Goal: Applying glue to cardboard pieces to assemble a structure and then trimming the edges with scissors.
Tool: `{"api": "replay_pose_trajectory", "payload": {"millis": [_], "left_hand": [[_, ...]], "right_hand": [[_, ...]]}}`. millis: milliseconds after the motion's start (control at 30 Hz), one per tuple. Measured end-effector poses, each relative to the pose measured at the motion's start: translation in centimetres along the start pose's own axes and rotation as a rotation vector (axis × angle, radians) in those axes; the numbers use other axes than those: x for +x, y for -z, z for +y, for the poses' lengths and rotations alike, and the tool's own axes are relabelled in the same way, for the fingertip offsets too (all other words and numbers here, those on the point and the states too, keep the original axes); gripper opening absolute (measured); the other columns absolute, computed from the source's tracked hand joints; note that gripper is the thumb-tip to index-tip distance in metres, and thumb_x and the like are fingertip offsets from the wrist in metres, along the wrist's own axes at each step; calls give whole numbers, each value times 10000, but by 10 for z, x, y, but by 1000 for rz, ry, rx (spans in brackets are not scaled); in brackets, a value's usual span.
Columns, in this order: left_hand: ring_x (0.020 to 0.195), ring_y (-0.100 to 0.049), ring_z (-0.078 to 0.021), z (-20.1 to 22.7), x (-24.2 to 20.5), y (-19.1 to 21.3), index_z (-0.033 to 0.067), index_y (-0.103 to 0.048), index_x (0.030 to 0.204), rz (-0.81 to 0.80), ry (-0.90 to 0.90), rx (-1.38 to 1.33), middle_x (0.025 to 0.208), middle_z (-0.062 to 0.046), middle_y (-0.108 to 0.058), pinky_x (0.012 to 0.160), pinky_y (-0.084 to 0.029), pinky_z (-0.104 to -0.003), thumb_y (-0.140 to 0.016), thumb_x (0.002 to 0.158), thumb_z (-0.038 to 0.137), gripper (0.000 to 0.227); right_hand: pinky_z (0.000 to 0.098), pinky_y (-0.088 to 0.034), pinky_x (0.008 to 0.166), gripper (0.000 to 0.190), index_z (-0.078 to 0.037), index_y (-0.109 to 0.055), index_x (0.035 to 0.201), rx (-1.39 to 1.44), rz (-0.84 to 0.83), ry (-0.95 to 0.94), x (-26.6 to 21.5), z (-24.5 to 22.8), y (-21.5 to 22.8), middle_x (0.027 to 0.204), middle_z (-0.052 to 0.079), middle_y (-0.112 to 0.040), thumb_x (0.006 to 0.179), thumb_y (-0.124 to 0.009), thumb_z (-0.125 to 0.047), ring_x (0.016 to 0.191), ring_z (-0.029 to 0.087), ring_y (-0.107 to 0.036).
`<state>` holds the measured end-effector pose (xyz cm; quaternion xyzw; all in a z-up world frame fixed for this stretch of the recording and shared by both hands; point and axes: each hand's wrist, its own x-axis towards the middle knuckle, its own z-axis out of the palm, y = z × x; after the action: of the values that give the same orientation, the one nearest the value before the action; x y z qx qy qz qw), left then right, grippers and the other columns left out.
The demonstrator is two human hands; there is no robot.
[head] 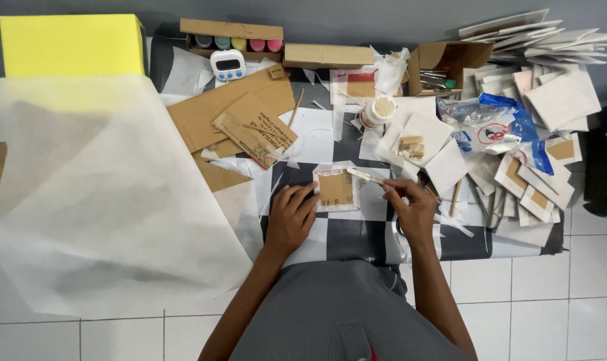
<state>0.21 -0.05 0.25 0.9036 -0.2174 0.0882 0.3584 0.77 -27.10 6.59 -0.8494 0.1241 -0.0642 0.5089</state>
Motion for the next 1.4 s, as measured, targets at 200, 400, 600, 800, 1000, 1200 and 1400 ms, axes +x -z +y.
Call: {"api": "replay_pose_trajectory", "payload": {"millis": [200,400,600,800,1000,1200,1400], "left_hand": [[1265,-560,-253,1,-1,-1,153,-701,1231,-6,13,-9,1381,-24,-626,1130,-378,-508,-548,1034,204,254],[1269,-552,-243,0,0,-1,161,-692,1239,-16,4,23,1390,-16,-616,1132,-376,-499,-549,1032,206,255],[1257,-559,-245,-1,0,-2,176,-680,1262,-8,-9,24,1400,-14,-610,1122,-386,-502,-546,1031,192,267],[1259,-557,-240,-1,0,-1,176,-684,1257,-33,5,30,1404,-8,-606,1122,-385,-500,-564,1016,192,269],[1268,-553,-240,-1,-1,-2,180,-686,1264,-31,12,3,1407,-6,-603,1132,-371,-502,-565,1018,187,274],[1267,-554,-235,-3,-1,-4,183,-691,1260,-26,5,12,1409,-2,-605,1127,-375,-493,-568,1013,190,276],[1257,-559,-238,-1,1,-2,177,-690,1253,-22,-1,15,1401,-10,-609,1121,-382,-499,-573,1010,173,270]], "right_hand": [[328,-540,702,129,-76,-808,1036,-3,-17,10,-3,6,-5,692,119,-733,909,-816,-56,668,176,-671],[348,-562,751,156,-67,-800,1071,57,9,-50,-3,11,-1,747,127,-747,919,-795,-32,702,163,-684],[341,-547,719,158,-46,-800,1076,85,-24,-113,-3,17,-11,691,147,-713,929,-761,-2,687,182,-666],[260,-494,627,168,-59,-789,1091,183,30,-195,0,26,-7,815,165,-756,931,-756,-20,626,144,-645],[274,-470,601,158,-60,-794,1080,115,-2,-192,1,14,-15,736,157,-739,935,-747,-20,607,149,-648],[234,-486,585,169,-33,-776,1099,224,30,-223,2,25,-9,715,150,-718,937,-736,-4,596,149,-641],[239,-489,576,148,-42,-783,1077,165,-1,-227,1,28,-15,658,143,-698,936,-742,-28,578,150,-645]]}}
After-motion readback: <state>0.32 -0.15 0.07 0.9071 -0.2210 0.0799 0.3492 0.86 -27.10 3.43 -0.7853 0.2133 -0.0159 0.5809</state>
